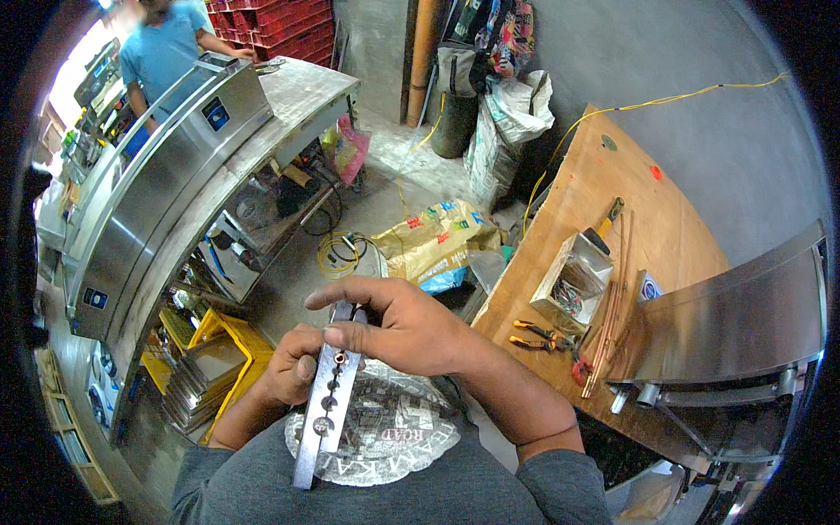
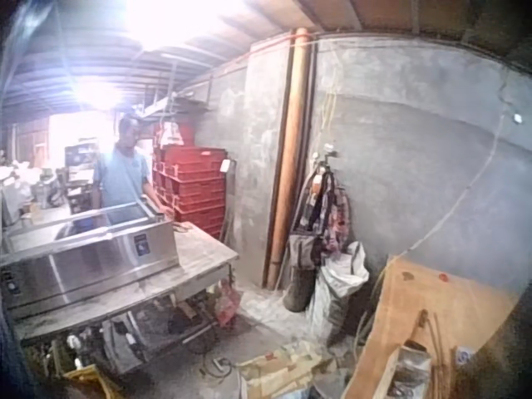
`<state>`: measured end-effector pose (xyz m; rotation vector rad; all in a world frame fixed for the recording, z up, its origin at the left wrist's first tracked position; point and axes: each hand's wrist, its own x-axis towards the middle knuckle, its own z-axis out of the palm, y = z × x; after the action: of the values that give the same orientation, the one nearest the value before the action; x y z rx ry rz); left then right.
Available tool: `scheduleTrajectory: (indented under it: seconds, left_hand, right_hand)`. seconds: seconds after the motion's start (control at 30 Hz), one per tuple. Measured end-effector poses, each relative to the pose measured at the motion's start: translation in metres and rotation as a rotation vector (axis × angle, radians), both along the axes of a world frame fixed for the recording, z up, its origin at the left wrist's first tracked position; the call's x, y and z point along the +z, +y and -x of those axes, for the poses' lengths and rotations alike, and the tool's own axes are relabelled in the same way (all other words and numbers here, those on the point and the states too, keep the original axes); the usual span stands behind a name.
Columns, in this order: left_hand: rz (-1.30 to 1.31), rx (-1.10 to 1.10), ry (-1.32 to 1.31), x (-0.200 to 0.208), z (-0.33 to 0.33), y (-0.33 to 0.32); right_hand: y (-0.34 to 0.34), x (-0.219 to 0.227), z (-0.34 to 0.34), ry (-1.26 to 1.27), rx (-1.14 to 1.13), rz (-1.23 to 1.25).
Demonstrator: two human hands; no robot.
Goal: The person assembles a metal bracket with copper tubing, using pliers and a red clamp to secure and adjust the components. They manipulate the parts by hand, tighten connections, and place the assembled unit on a workbench.
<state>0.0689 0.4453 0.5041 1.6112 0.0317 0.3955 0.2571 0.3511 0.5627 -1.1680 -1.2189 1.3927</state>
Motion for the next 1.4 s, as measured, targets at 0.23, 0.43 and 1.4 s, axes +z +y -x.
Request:
scheduleTrajectory:
  seconds: [0.23, 0.43, 1.4]
  left_hand:
    - [0.023, 0.038, -0.047, 0.003, -0.003, -0.005]
    - [0.048, 0.075, -0.100, -0.006, 0.004, -0.002]
    - [0.159, 0.128, -0.202, -0.016, 0.000, -0.010]
  right_hand:
    - [-0.007, -0.018, 0.007, 0.179, -0.150, -0.072]
    - [-0.028, -0.033, 0.005, 0.272, -0.304, -0.048]
    - [-0.013, -0.019, 0.023, 0.419, -0.321, 0.036]
